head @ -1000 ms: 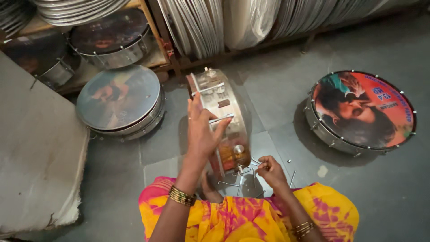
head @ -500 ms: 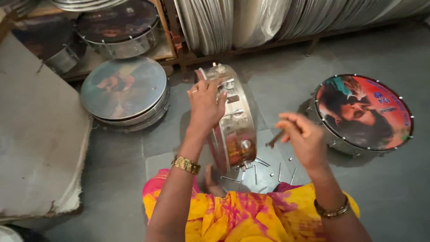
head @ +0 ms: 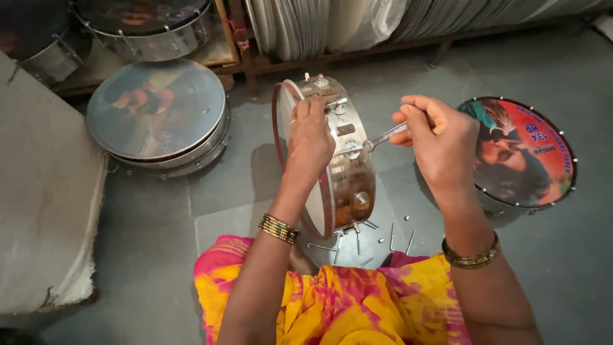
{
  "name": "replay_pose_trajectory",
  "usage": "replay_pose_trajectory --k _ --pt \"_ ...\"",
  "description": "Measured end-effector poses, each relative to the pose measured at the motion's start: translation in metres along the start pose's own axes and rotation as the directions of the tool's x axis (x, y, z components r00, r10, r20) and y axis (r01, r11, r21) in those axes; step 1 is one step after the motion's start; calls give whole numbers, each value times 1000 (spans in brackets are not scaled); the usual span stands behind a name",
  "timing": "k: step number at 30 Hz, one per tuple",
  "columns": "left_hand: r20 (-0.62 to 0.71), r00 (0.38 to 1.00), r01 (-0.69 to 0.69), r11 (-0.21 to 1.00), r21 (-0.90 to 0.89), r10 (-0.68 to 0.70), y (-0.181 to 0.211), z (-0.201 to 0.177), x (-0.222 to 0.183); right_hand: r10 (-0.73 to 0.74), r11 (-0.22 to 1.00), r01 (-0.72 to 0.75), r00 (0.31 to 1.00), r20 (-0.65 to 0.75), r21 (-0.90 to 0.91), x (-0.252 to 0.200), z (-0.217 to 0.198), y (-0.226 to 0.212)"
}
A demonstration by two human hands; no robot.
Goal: The person uses a wrench to tighten the lugs around the shell of a snare drum, then fits a hoop onto the drum and tightens the tension rods.
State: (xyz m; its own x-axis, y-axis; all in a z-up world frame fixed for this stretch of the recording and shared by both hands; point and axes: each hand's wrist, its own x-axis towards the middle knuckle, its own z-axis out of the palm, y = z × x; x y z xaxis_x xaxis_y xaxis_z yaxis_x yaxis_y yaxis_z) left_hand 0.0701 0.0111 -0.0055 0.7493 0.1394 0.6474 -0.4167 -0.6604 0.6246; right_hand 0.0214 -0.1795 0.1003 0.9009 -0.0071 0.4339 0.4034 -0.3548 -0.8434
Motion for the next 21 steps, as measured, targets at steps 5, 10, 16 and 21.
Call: replay_pose_trajectory --k 5,10,16,21 --pt "-4 999 45 999 21 -45 -6 1 3 7 1000 -6 999 47 -23 9 9 0" --pt "19 997 74 997 31 -75 -6 5 3 37 998 -34 998 51 -59 17 20 1" --pt "29 992 124 991 58 -126 -2 13 3 -45 939 98 985 165 -330 32 25 -2" --pt "136 973 166 973 159 -188 8 13 11 -46 803 286 904 424 -523 46 23 -16"
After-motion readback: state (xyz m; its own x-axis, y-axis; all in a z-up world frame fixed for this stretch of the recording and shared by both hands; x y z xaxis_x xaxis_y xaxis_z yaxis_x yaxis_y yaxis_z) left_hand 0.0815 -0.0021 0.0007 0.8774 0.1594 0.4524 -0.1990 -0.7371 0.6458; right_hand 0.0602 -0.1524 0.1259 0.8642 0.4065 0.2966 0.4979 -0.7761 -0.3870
